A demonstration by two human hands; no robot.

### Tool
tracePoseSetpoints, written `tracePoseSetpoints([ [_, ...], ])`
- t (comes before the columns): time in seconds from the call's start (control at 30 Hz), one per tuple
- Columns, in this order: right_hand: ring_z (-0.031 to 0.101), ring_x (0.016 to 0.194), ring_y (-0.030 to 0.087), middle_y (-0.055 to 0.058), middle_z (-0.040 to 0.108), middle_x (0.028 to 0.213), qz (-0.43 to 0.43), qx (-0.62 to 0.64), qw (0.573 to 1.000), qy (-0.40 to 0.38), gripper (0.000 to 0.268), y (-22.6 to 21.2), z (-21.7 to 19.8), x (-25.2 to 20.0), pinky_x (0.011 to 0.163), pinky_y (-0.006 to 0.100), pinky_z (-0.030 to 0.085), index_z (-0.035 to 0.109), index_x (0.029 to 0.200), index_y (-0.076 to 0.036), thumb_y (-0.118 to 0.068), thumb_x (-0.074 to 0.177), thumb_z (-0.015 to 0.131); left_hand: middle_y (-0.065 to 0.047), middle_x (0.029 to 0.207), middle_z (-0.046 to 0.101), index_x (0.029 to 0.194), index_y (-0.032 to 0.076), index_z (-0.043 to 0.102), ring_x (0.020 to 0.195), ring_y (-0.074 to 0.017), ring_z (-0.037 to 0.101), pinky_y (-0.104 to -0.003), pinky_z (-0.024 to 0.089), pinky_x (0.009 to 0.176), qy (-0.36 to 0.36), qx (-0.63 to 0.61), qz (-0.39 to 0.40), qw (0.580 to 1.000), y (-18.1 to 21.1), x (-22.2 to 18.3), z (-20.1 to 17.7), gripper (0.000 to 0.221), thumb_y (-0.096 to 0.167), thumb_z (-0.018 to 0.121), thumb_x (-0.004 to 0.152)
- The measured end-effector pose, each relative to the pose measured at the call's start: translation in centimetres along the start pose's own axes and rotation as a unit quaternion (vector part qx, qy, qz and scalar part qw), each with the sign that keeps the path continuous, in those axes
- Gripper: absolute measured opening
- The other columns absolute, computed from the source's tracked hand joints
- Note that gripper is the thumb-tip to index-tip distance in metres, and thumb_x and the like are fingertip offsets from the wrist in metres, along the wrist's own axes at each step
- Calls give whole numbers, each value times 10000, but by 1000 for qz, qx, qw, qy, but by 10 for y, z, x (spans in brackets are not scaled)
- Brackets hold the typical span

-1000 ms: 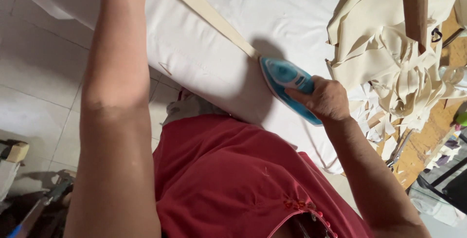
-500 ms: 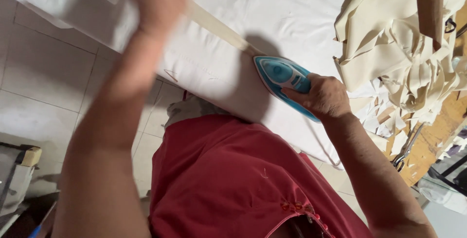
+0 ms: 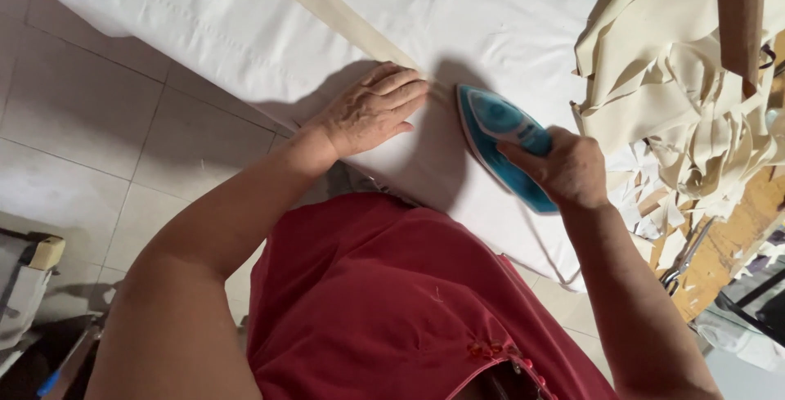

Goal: Ironing and folding a long strip of fabric on a workbench to prepare it for sewing.

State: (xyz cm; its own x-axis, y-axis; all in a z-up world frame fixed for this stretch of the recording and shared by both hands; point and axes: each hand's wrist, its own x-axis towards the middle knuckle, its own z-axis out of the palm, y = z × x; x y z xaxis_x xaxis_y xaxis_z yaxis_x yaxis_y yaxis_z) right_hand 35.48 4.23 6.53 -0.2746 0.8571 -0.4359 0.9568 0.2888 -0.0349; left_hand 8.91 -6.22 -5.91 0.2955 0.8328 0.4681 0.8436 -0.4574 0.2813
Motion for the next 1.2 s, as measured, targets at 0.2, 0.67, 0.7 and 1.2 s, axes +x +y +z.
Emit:
tracePoseSetpoints([
  [0.2,629,597,332,135,608,589,-46,-21,998,-24,542,-32,-16,1,550,386,498,638,722,-76,-605,648,727,-23,1118,518,1100,96,558,1175,-184,420,-372,342,1042,-3,4,-4,1000,-3,-6,10,445,345,697,758],
  [0.67,576,566,259,99,616,634,-51,-92,988,-114,479,-58,-26,3,520,383,454,627,843,-131,-590,708,605,-14,1099,492,942,119,608,1019,-173,443,-394,346,1000,93,98,-95,986,-31,-17,-35,410,403,806,722],
  [0.7,581,573,270,110,618,643,-30,-87,990,-111,488,-60,-27,2,527,390,460,634,857,-124,-585,696,619,43,1073,533,978,159,605,1008,-146,467,-364,339,952,77,111,-128,983,-30,-17,-49,406,391,798,706],
  [1.2,596,712,369,187,625,805,-13,-124,987,-101,647,-120,-38,10,599,449,465,614,927,-77,-679,696,557,42,960,564,882,157,604,945,-157,503,-300,382,865,109,140,-178,968,-26,-20,-54,280,283,783,707],
])
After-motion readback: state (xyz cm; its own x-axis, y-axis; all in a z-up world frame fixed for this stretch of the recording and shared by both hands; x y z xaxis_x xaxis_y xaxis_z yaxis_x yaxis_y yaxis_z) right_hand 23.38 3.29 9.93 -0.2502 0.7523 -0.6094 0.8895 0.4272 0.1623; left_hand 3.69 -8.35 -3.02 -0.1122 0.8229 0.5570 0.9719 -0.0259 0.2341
